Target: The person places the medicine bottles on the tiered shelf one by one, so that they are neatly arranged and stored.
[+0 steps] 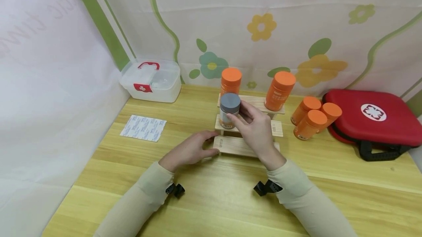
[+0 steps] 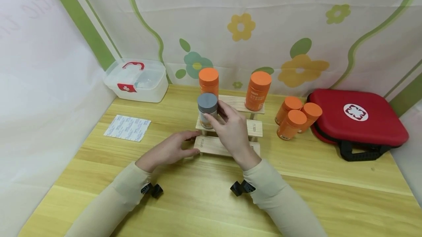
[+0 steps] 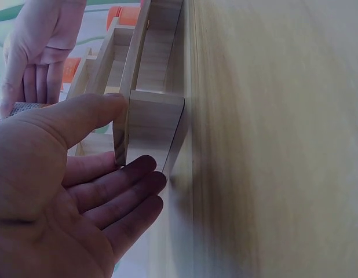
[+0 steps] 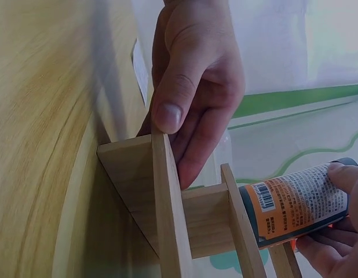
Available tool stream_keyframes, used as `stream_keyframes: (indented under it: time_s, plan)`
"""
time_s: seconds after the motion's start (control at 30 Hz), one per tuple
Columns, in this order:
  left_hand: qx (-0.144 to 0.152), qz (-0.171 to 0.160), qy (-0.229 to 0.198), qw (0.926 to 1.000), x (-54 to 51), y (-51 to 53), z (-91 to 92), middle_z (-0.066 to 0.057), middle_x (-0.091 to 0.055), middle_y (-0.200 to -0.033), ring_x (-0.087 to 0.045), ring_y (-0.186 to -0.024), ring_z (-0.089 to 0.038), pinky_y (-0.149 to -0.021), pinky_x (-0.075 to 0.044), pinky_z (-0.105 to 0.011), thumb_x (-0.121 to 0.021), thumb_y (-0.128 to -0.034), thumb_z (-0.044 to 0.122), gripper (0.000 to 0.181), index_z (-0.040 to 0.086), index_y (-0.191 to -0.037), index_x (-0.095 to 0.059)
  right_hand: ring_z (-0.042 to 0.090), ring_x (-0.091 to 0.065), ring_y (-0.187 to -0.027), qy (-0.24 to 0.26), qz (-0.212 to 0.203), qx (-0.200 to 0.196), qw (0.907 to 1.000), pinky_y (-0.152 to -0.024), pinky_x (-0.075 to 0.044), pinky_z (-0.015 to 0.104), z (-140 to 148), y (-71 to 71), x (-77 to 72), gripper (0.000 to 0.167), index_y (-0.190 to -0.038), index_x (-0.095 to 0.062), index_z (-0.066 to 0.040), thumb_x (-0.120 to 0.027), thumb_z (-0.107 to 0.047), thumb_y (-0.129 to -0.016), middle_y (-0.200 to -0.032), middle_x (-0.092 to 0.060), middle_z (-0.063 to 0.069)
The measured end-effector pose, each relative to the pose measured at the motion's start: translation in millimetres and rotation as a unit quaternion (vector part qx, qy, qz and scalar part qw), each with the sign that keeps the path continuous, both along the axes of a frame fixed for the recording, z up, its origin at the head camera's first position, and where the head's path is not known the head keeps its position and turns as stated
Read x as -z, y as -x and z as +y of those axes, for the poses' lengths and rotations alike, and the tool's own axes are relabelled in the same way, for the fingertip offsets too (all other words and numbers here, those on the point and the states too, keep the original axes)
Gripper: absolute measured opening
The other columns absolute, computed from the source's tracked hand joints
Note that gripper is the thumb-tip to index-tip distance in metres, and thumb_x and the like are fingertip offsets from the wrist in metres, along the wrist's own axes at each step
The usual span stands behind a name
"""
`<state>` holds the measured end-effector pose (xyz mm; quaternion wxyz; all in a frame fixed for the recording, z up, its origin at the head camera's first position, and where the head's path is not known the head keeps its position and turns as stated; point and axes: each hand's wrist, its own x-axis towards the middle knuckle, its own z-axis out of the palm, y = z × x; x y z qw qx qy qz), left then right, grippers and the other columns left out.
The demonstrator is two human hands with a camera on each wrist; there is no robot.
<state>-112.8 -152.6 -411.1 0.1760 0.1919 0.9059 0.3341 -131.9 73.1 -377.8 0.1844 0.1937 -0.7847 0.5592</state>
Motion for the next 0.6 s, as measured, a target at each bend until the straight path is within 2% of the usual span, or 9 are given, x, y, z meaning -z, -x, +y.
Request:
stream_keyframes:
  time_s: [0.1, 0.3, 0.43, 0.6]
  plan:
    - [-0.001, -0.001, 0.004, 1.0000, -0.2, 0.3, 0.2, -0.010, -0.056, -0.163, -0.051, -0.153, -0.029, -0.130, -0.040, -0.048, -0.076, -0.1033, 0.034, 0.063, 0.012, -0.159, -0.054, 0.038, -0.073, -0.125, -0.007, 0.006, 0.002, 1.0000, -0.101, -0.061, 0.035, 0, -0.7, 0.3, 0.057, -0.143, -0.066, 0.005, -0.087, -0.009, -0.092, -0.138, -0.071, 0.026]
    - [0.000, 0.000, 0.006, 1.0000, 0.0, 0.8, 1.4, -0.010, -0.056, -0.163, -0.051, -0.153, -0.030, -0.130, -0.041, -0.049, -0.076, -0.1033, 0.034, 0.064, 0.012, -0.159, -0.054, 0.039, -0.073, -0.126, -0.023, -0.020, -0.008, 0.9995, -0.101, -0.062, 0.037, 8, -3.3, 1.5, 0.059, -0.145, -0.064, 0.005, -0.087, -0.007, -0.092, -0.142, -0.069, 0.026]
    - [-0.002, -0.004, 0.001, 1.0000, 0.2, 0.6, 1.1, -0.010, -0.056, -0.163, -0.051, -0.153, -0.030, -0.130, -0.040, -0.049, -0.076, -0.1029, 0.034, 0.064, 0.012, -0.159, -0.054, 0.039, -0.071, -0.128, -0.015, -0.022, -0.023, 0.9994, -0.102, -0.061, 0.038, 16, -6.7, 1.8, 0.059, -0.145, -0.064, 0.005, -0.086, -0.002, -0.091, -0.144, -0.068, 0.025]
    - [-0.010, -0.008, 0.002, 0.9999, 0.5, -0.3, -0.1, -0.010, -0.056, -0.162, -0.051, -0.153, -0.030, -0.130, -0.041, -0.050, -0.077, -0.1025, 0.035, 0.064, 0.012, -0.158, -0.055, 0.041, -0.071, -0.129, -0.007, -0.008, -0.029, 0.9995, -0.102, -0.059, 0.025, 28, -12.3, 1.0, 0.055, -0.143, -0.065, 0.007, -0.084, 0.003, -0.091, -0.142, -0.070, 0.025]
